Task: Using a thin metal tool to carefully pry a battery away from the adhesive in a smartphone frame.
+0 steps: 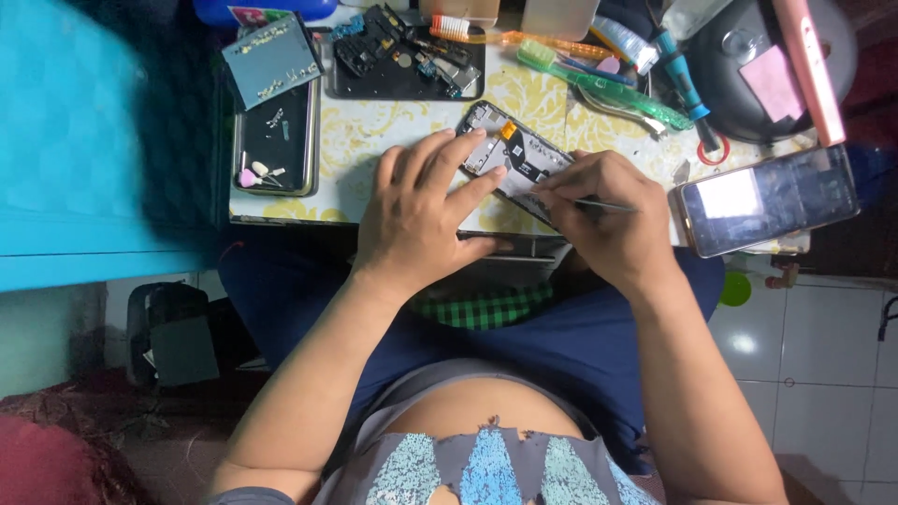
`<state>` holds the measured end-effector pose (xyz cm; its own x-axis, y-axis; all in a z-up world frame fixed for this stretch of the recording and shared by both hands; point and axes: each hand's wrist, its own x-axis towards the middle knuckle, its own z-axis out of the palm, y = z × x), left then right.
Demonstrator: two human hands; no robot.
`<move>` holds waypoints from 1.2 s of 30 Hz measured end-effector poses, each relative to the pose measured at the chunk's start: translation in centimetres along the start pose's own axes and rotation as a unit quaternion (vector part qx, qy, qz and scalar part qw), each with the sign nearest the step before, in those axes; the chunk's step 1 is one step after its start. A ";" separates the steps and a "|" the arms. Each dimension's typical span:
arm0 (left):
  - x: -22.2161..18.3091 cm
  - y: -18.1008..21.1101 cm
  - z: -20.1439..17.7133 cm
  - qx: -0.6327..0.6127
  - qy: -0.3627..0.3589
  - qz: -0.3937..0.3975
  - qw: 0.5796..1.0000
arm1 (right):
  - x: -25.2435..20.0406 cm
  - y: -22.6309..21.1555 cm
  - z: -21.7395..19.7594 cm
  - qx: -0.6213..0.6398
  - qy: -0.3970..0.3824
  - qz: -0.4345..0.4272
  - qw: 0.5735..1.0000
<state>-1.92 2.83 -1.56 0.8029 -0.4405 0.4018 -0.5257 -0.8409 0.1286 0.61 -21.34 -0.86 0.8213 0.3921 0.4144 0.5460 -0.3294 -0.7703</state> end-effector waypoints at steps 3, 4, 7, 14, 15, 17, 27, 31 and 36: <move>0.1 0.1 0.0 -0.008 0.010 -0.003 1.000 | 0.5 -0.4 0.1 0.007 -0.014 -0.025 1.000; 0.1 0.1 0.1 -0.008 0.008 -0.004 1.000 | 0.3 -0.2 0.1 0.004 -0.012 -0.019 1.000; 0.1 0.0 -0.1 -0.010 0.004 -0.004 1.000 | 0.1 0.1 -0.2 0.011 -0.008 0.002 1.000; 0.2 0.0 0.0 -0.014 0.011 -0.007 1.000 | 0.6 -0.5 0.1 0.011 -0.021 -0.006 1.000; 0.1 0.0 0.0 -0.015 0.011 -0.008 1.000 | 0.5 -0.3 -0.1 0.011 -0.022 -0.005 1.000; 0.2 0.0 0.2 -0.015 0.012 -0.006 1.000 | 0.1 0.1 -0.4 0.002 -0.013 0.009 1.000; 0.1 -0.1 0.1 -0.017 0.018 -0.006 1.000 | -0.1 0.5 -0.2 -0.002 -0.007 0.003 1.000; 0.2 0.0 0.1 -0.018 0.018 -0.002 1.000 | 0.6 -0.4 0.0 0.013 -0.011 -0.004 1.000; 0.2 -0.1 0.1 -0.016 0.023 0.003 1.000 | 0.1 -0.1 -0.6 0.018 -0.016 0.026 0.999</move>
<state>-1.71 2.77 -1.60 0.7856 -0.4305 0.4444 -0.5403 -0.8273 0.1536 0.69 -21.77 -0.46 0.8428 0.4027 0.3572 0.4949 -0.3189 -0.8083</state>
